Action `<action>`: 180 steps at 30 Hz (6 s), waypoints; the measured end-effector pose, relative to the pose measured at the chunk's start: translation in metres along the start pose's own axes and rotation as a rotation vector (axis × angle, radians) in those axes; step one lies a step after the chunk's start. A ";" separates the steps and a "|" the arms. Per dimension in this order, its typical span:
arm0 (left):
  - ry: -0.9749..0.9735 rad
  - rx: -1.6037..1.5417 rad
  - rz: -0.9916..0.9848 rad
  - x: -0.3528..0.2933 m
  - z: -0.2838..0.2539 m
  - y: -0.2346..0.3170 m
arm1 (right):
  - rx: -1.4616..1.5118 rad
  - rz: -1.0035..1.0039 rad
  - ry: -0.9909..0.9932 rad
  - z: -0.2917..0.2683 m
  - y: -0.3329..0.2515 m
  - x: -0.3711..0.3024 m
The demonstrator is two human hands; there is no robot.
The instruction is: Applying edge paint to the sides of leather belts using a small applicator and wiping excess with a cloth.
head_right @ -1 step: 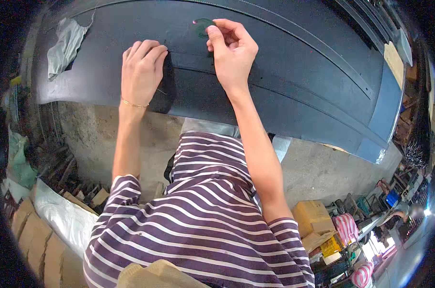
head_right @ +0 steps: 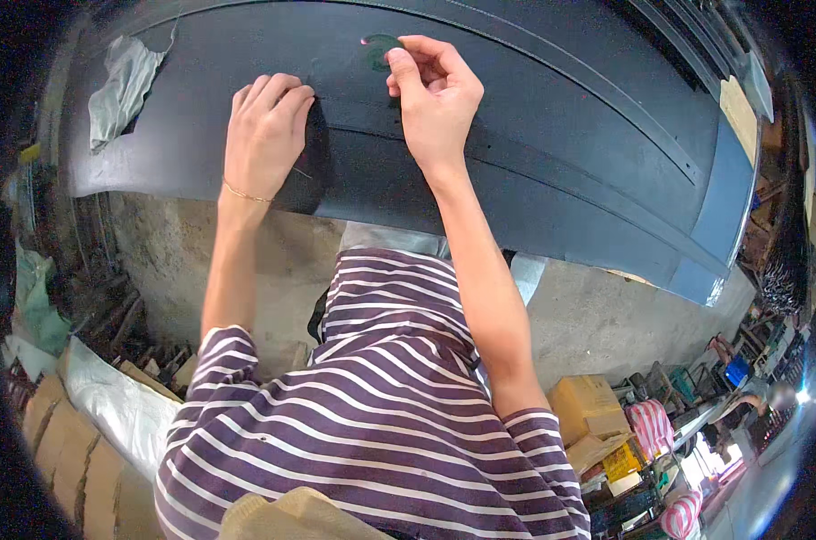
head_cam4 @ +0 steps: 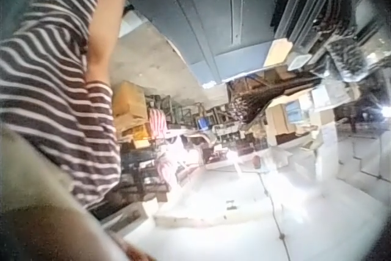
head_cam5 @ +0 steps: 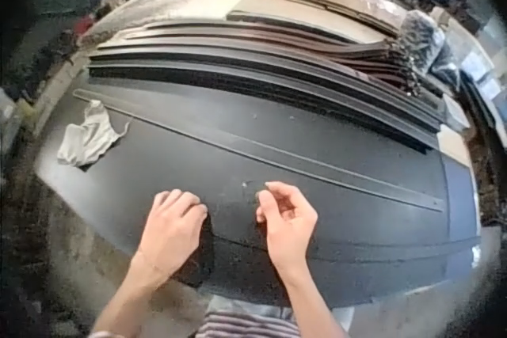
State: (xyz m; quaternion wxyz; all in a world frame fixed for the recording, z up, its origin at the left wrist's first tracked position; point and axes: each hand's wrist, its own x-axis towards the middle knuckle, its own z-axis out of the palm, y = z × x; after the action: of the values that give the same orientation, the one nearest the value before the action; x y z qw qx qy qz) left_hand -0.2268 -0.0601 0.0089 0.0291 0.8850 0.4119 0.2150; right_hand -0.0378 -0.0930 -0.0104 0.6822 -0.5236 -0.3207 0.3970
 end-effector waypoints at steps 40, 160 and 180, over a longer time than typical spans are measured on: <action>0.206 -0.589 -0.154 0.026 -0.004 -0.051 | 0.288 -0.011 0.015 -0.016 0.009 0.021; 0.014 -0.666 -0.668 -0.030 0.004 0.045 | -0.459 -0.224 -0.301 0.010 0.012 -0.003; -0.004 -0.677 -0.646 -0.031 0.001 0.043 | -0.357 -0.191 -0.261 0.009 0.013 -0.003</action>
State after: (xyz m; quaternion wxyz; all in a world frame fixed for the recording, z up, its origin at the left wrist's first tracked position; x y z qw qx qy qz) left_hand -0.2131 -0.1112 0.0065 0.3824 0.6525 0.5731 0.3155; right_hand -0.0491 -0.0895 -0.0210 0.5660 -0.5473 -0.5194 0.3321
